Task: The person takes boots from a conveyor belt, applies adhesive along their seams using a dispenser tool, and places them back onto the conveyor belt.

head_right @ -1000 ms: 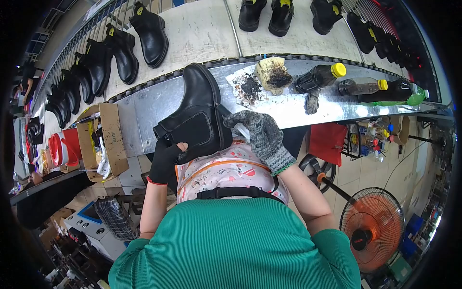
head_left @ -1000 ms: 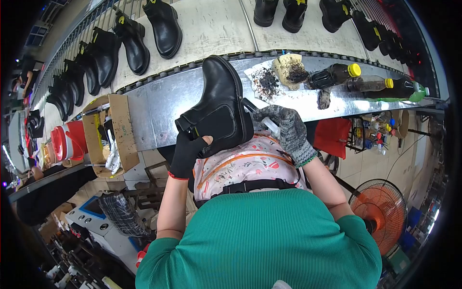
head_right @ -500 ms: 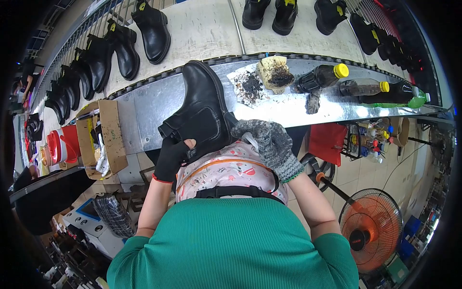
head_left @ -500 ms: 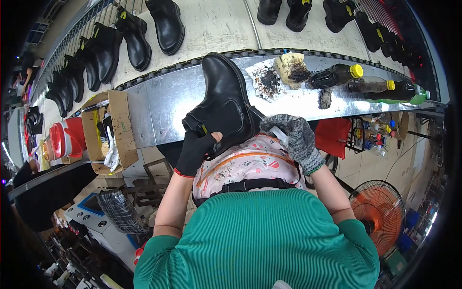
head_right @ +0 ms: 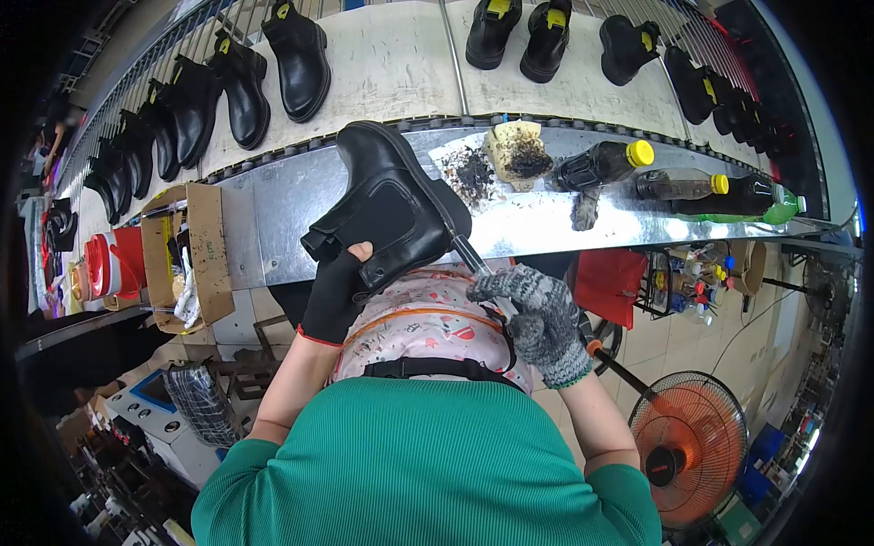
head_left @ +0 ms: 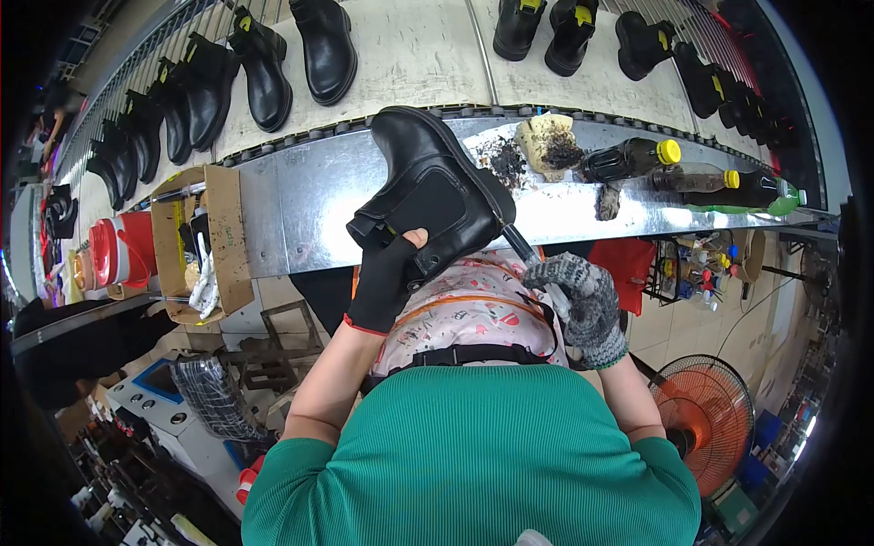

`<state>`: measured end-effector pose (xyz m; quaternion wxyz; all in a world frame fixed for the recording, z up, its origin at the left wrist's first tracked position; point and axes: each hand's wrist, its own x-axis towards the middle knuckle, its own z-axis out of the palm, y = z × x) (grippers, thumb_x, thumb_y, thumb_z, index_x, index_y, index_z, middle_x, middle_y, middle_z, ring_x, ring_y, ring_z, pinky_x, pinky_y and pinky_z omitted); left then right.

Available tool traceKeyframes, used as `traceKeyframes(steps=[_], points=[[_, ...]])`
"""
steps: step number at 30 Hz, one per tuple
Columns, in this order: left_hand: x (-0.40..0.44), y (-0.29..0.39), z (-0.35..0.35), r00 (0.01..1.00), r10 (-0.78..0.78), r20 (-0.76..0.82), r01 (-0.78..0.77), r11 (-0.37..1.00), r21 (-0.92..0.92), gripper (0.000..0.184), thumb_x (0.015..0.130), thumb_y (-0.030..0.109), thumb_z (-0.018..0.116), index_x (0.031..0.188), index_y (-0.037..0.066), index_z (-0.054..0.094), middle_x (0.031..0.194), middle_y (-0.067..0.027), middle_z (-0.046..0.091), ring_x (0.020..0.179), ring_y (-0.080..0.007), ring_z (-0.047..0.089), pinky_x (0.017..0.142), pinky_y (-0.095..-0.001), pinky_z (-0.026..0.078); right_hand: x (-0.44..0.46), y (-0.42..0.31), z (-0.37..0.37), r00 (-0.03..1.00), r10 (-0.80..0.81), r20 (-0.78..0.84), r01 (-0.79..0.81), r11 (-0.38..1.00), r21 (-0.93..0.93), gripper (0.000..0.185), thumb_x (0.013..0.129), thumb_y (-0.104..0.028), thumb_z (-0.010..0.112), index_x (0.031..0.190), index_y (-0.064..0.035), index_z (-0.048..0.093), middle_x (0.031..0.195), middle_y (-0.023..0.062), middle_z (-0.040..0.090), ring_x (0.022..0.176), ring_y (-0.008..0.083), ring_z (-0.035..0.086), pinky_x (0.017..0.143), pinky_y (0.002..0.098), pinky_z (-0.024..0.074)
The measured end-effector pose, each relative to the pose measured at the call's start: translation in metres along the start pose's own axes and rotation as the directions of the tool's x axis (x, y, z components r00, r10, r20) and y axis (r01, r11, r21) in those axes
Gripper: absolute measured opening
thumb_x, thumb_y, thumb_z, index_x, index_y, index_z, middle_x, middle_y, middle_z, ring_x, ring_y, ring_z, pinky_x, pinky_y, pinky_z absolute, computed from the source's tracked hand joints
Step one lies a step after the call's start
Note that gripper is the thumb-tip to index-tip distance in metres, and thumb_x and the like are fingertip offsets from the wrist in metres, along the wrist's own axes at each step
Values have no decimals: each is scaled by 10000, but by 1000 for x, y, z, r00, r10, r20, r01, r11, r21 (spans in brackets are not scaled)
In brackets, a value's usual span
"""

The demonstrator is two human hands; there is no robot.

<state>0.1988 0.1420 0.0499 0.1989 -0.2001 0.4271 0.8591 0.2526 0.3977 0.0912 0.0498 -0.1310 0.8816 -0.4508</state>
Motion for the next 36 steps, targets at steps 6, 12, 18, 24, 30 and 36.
traceKeyframes(steps=[6, 12, 18, 24, 30, 36], points=[[3, 2, -1, 999, -40, 2, 40, 998, -54, 303, 863, 148, 563, 1139, 28, 525, 965, -79, 629, 813, -185, 650, 726, -308, 543, -5, -6, 4, 991, -48, -124, 54, 997, 47, 236, 823, -183, 497, 883, -43, 678, 850, 93, 677, 811, 254, 659, 727, 336, 520], [5, 6, -5, 993, -114, 2, 113, 982, -152, 282, 875, 210, 562, 1091, 30, 539, 907, -89, 642, 759, -187, 659, 667, -297, 550, -12, -4, 8, 990, -9, -143, 27, 992, 123, 122, 821, -78, 571, 873, -17, 664, 876, 100, 667, 774, 201, 653, 712, 303, 520], [17, 20, -29, 993, -80, 90, 85, 995, -50, 300, 877, 193, 555, 1116, 12, 539, 983, -106, 644, 824, -199, 661, 757, -321, 547, -11, 6, -7, 881, 472, 20, -233, 397, 888, 413, 875, -117, 546, 1275, -70, 453, 864, 113, 647, 554, 112, 575, 465, 222, 461], [102, 45, -27, 970, 84, 229, -108, 990, 93, 347, 848, 97, 573, 1171, -14, 507, 1056, -87, 611, 937, -159, 620, 808, -300, 528, 15, 76, 38, 783, 574, -240, -170, 568, 805, 658, 835, -12, 613, 1388, -94, 267, 776, 30, 574, 557, 95, 548, 424, 226, 456], [228, 108, 23, 897, 343, 279, -442, 714, 542, 477, 741, 147, 703, 1166, 45, 512, 1017, -97, 613, 866, -199, 627, 741, -307, 509, 34, 145, 98, 779, 626, -48, -63, 153, 986, 303, 943, -174, 502, 1230, -155, 409, 741, 29, 539, 502, 104, 500, 400, 242, 412], [279, 120, 76, 785, 563, 259, -272, -62, 960, 638, 721, 463, 644, 1192, 56, 503, 963, -221, 644, 907, -367, 628, 789, -429, 490, 39, 114, 93, 687, 715, -129, -151, 314, 937, 279, 897, -65, 516, 1142, -154, 415, 701, 34, 504, 482, 121, 476, 380, 247, 391]])
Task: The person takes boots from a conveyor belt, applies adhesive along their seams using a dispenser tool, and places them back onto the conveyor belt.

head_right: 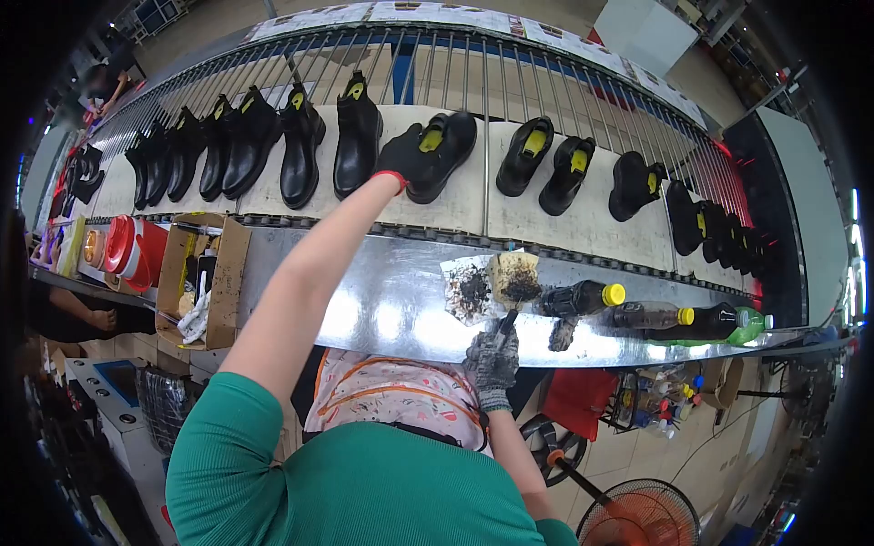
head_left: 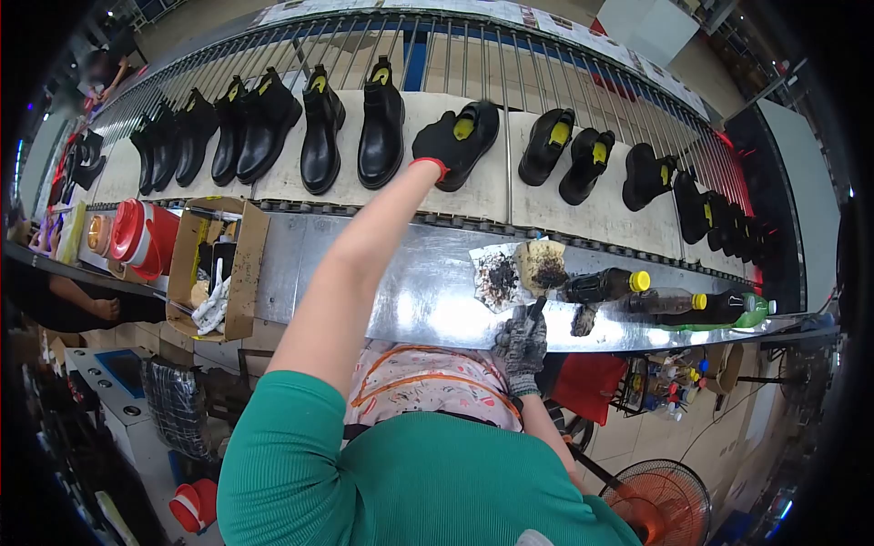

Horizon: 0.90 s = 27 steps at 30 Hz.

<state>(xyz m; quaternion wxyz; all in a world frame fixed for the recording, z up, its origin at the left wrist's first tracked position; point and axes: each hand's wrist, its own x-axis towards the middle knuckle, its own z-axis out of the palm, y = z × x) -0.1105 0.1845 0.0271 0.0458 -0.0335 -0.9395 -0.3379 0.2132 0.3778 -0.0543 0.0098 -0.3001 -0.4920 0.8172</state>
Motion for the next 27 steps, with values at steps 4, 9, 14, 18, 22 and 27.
traceKeyframes(steps=[4, 9, 14, 18, 22, 27], points=[[-8, 14, -1, 995, -100, -26, 100, 995, -4, 701, 745, 495, 609, 1288, 85, 439, 907, -220, 655, 861, -380, 637, 747, -451, 495, -1, -1, 5, 997, -21, -68, 15, 996, -89, 254, 906, -141, 583, 1106, -117, 427, 707, 13, 504, 494, 87, 473, 402, 222, 393], [-71, -61, 44, 904, 205, -376, -208, 978, 34, 803, 830, 517, 585, 1426, 69, 286, 1260, -291, 485, 1170, -394, 488, 977, -412, 389, 4, 3, -8, 1000, 2, -5, -2, 993, -116, 369, 855, -17, 550, 1184, -129, 425, 810, 62, 567, 599, 126, 554, 459, 241, 457], [-212, -95, 42, 982, 164, -90, -122, 926, 357, 667, 825, 469, 580, 1387, 157, 401, 1474, -273, 178, 1363, -440, 173, 1076, -560, 188, 6, 7, -10, 999, -47, -13, 43, 973, -229, 354, 842, -46, 580, 1166, -99, 446, 769, 66, 590, 535, 117, 538, 430, 246, 439], [-261, -98, 31, 977, 211, 0, -201, 932, 302, 588, 818, 399, 608, 1331, 151, 466, 1416, -242, 326, 1305, -431, 309, 1061, -545, 240, 6, 2, -6, 998, -29, -53, 13, 956, -292, 332, 834, -41, 591, 1133, -92, 454, 732, 61, 580, 492, 114, 519, 399, 239, 413], [-262, -92, 28, 980, 194, -40, -177, 948, 263, 566, 799, 369, 633, 1300, 149, 492, 1386, -227, 367, 1276, -423, 347, 1045, -547, 272, 7, 5, -4, 996, -70, -58, 55, 970, -237, 316, 838, -7, 577, 1117, -101, 462, 749, 56, 576, 486, 109, 518, 384, 242, 412], [-262, -95, 27, 980, 196, -19, -184, 948, 261, 577, 816, 398, 601, 1320, 151, 470, 1385, -226, 367, 1292, -412, 323, 1054, -539, 259, 8, 7, -9, 994, -91, -55, 72, 955, -288, 316, 835, -11, 584, 1120, -96, 475, 742, 44, 569, 480, 106, 514, 376, 244, 409]])
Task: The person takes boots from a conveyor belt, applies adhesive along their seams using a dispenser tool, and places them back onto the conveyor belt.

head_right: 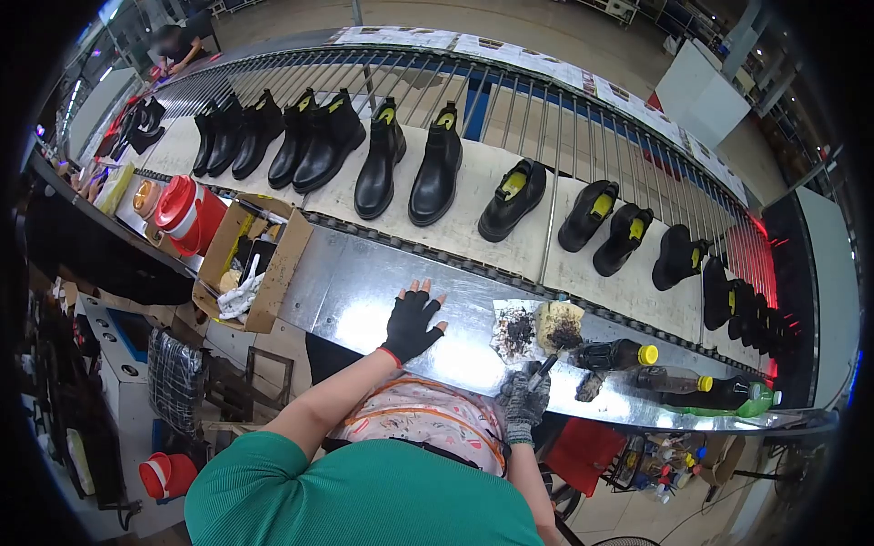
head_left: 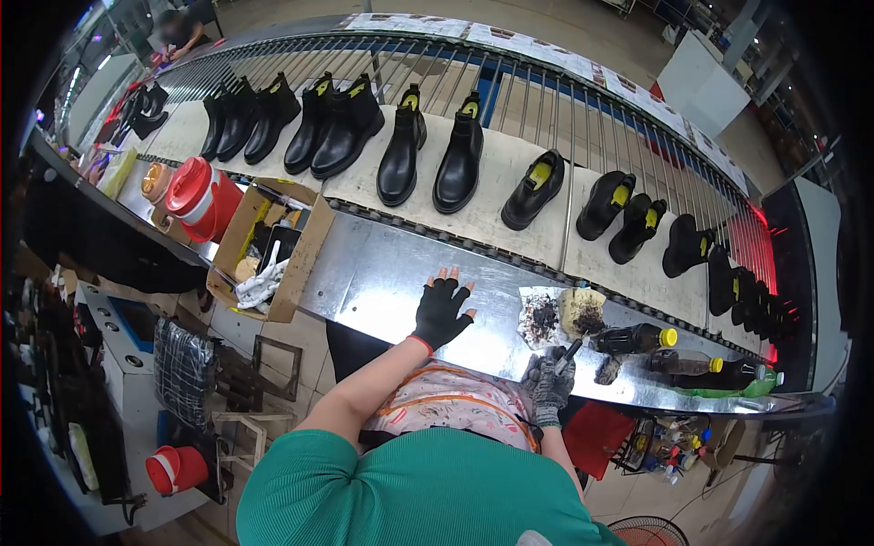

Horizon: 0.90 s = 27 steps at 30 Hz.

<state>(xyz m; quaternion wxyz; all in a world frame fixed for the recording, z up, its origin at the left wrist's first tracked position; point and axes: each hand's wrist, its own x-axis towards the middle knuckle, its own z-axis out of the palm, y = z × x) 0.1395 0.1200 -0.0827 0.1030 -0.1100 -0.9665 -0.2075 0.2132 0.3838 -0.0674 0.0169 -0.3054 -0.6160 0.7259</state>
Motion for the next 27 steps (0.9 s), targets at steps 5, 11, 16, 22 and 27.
traceKeyframes(steps=[5, 11, 16, 22, 27], points=[[-1, 0, 2, 998, 14, -61, -15, 1000, -27, 559, 801, 385, 619, 1293, 150, 498, 1376, -230, 377, 1271, -428, 347, 1036, -557, 279, 9, 14, -5, 999, -45, 20, 43, 997, 56, 324, 838, -25, 589, 1136, -91, 479, 732, 37, 556, 482, 110, 518, 389, 247, 424], [-2, -2, 6, 999, 2, -38, -3, 1000, -6, 561, 817, 398, 587, 1312, 160, 473, 1383, -217, 372, 1295, -405, 318, 1055, -536, 254, 12, 17, -9, 999, -43, -7, 42, 998, -38, 304, 843, -35, 588, 1125, -80, 482, 772, 39, 559, 494, 113, 526, 410, 249, 446], [-3, -2, 6, 999, -3, -48, 2, 1000, -23, 563, 814, 400, 591, 1312, 164, 473, 1398, -210, 358, 1303, -399, 313, 1063, -530, 248, -2, -5, 2, 1000, -26, -8, 25, 995, -97, 329, 847, -57, 593, 1153, -76, 473, 751, 37, 557, 484, 110, 521, 409, 243, 439], [1, 0, 3, 995, -73, -65, 67, 993, -92, 483, 781, 333, 654, 1203, 125, 546, 1334, -197, 431, 1268, -381, 370, 1053, -510, 279, -1, -1, 0, 1000, -18, -4, 18, 999, -45, 343, 851, -65, 592, 1169, -75, 465, 755, 38, 559, 483, 108, 520, 406, 239, 429], [35, 18, -21, 898, -282, -338, 37, 812, -582, 186, 734, 84, 709, 883, 55, 602, 993, -120, 648, 1075, -320, 568, 971, -397, 400, 7, 8, -3, 999, -32, 0, 32, 997, -68, 323, 858, -59, 579, 1160, -86, 468, 774, 34, 555, 510, 102, 528, 412, 242, 432]])
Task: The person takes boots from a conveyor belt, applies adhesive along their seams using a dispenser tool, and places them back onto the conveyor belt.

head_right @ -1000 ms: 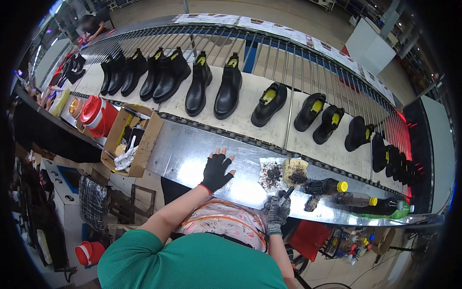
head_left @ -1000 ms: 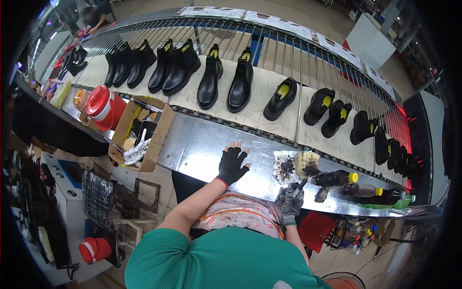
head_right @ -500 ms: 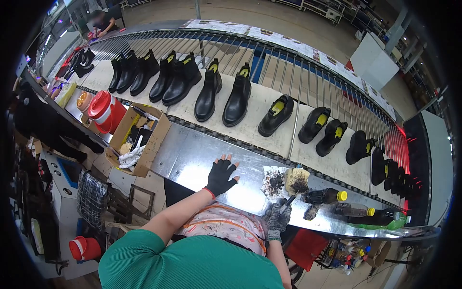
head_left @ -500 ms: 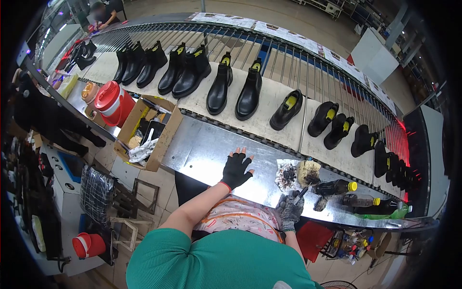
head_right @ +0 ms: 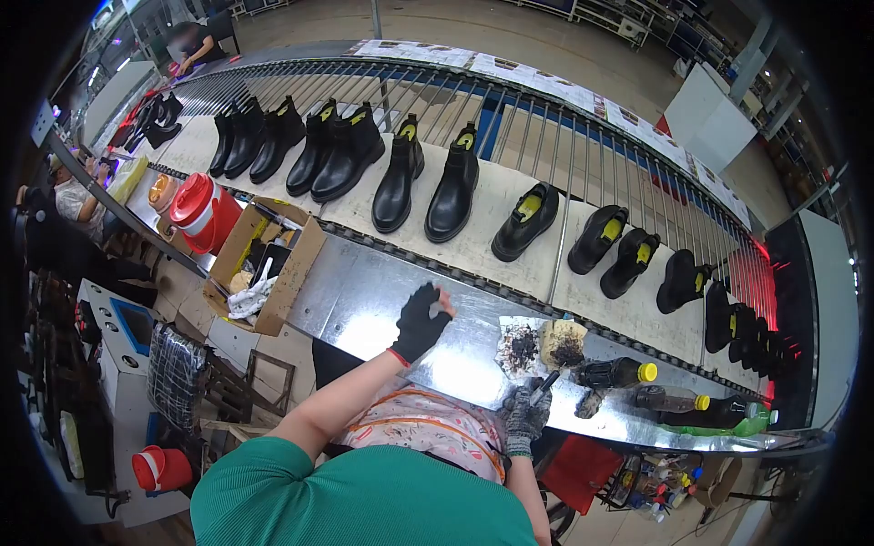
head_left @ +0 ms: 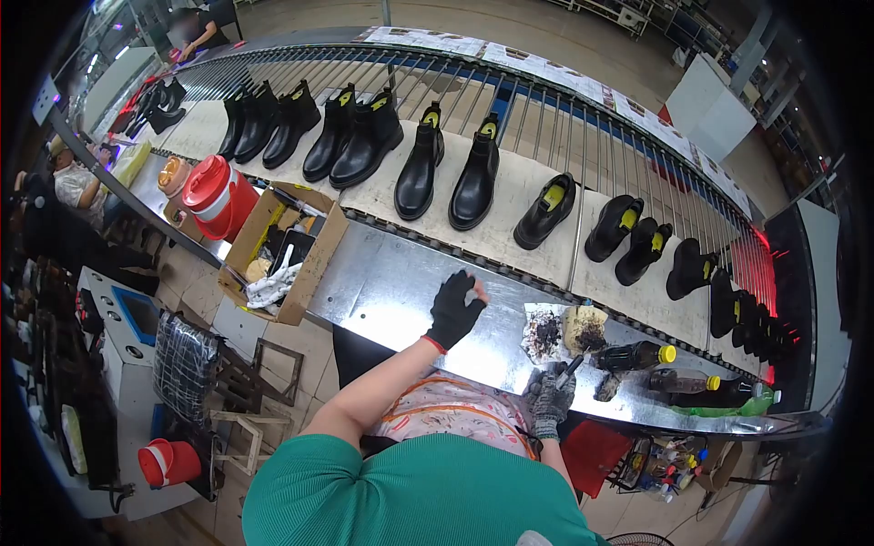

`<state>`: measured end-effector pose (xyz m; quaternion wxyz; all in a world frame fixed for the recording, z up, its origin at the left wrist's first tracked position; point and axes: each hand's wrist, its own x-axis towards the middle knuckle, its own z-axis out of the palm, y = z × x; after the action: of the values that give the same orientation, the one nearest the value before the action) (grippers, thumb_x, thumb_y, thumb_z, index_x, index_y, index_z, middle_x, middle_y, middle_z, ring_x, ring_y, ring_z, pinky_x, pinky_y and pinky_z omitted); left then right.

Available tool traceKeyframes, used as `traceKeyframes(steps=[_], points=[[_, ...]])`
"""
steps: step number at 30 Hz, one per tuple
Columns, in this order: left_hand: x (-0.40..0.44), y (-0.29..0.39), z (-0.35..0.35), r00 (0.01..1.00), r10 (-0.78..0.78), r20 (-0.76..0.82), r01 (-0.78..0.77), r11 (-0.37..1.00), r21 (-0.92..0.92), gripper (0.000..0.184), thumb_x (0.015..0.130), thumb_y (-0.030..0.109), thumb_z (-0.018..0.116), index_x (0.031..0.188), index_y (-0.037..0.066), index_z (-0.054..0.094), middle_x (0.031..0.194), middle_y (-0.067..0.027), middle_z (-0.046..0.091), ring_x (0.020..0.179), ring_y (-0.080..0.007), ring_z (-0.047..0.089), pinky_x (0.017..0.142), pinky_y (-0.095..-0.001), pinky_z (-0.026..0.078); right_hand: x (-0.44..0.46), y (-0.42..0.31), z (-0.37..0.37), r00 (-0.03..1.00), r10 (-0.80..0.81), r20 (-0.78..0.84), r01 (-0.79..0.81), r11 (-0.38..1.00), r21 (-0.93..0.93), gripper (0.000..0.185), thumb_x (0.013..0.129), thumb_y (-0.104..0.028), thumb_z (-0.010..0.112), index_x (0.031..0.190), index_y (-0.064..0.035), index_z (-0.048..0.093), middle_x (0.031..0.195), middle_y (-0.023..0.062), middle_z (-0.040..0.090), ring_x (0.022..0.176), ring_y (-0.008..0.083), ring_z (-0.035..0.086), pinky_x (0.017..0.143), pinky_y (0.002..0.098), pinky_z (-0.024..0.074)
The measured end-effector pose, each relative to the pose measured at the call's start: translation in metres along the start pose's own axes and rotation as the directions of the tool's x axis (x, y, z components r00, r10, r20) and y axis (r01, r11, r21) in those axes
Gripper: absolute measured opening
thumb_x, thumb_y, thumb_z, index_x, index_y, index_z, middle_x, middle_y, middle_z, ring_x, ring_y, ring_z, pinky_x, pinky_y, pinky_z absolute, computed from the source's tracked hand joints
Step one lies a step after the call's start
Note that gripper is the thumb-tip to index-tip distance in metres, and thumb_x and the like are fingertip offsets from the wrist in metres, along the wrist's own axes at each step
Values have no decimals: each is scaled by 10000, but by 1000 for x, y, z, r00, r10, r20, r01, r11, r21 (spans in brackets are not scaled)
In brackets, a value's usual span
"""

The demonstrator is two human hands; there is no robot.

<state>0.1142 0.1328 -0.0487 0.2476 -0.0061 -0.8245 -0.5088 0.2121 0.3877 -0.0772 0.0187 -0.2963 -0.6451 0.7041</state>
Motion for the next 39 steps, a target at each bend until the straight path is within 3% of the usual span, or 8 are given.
traceKeyframes(steps=[2, 5, 8, 11, 12, 17, 21, 39], points=[[45, 76, -31, 997, 75, 12, -66, 934, -351, 155, 742, 54, 695, 860, 47, 595, 956, -126, 630, 1057, -306, 572, 925, -397, 426, -3, -2, 1, 1000, 15, 2, -15, 1000, -8, 316, 858, -58, 573, 1155, -93, 472, 776, 34, 557, 517, 99, 528, 416, 243, 434], [91, 195, -108, 875, 440, -204, -485, 781, -394, 105, 725, -2, 652, 769, 47, 571, 1013, -106, 619, 1111, -306, 552, 906, -397, 432, -13, -16, 6, 998, 58, -2, -58, 998, -23, 308, 854, -62, 568, 1145, -106, 479, 763, 32, 561, 515, 100, 526, 419, 245, 433], [100, 275, -167, 342, 734, -587, -916, 400, -32, 101, 830, 149, 533, 896, 80, 566, 1023, -132, 600, 1018, -270, 566, 885, -399, 434, -8, -10, 2, 996, 86, 14, -86, 995, 42, 302, 838, -71, 569, 1123, -122, 484, 729, 28, 559, 503, 108, 520, 413, 246, 420], [93, 328, -191, -237, 586, -775, -949, 32, 314, 281, 961, 346, 423, 995, 119, 585, 1067, -165, 572, 1091, -267, 500, 930, -459, 394, -4, 6, -1, 996, -64, 61, 54, 988, 144, 295, 829, -72, 574, 1106, -127, 487, 723, 35, 564, 499, 118, 519, 411, 255, 418], [92, 334, -195, -313, 576, -755, -930, -23, 368, 279, 959, 344, 426, 997, 119, 585, 1070, -164, 570, 1097, -267, 496, 935, -460, 388, -6, -1, 1, 999, -8, 47, 1, 991, 135, 306, 827, -78, 582, 1113, -126, 484, 720, 37, 569, 501, 122, 526, 411, 257, 421], [80, 340, -209, -221, 668, -710, -971, -84, 223, 268, 946, 333, 438, 1009, 116, 583, 1086, -158, 564, 1123, -269, 476, 961, -463, 359, -12, -19, 8, 996, 86, 16, -86, 996, 34, 321, 876, -62, 562, 1166, -146, 454, 731, 24, 547, 494, 126, 513, 402, 263, 408], [78, 342, -211, -182, 683, -707, -982, -92, 163, 261, 936, 324, 448, 1019, 114, 581, 1098, -152, 559, 1144, -270, 460, 981, -466, 336, -15, -19, 8, 991, 125, 40, -129, 982, 138, 338, 882, -71, 573, 1175, -172, 439, 736, 19, 543, 519, 113, 515, 406, 263, 404], [64, 331, -221, -74, 689, -721, -996, -90, 16, 258, 892, 283, 493, 1062, 106, 573, 1153, -129, 537, 1238, -277, 388, 1071, -479, 230, -15, -27, 10, 995, 90, 51, -93, 994, 61, 309, 887, -64, 556, 1172, -138, 460, 765, 27, 582, 521, 98, 530, 415, 238, 427]])
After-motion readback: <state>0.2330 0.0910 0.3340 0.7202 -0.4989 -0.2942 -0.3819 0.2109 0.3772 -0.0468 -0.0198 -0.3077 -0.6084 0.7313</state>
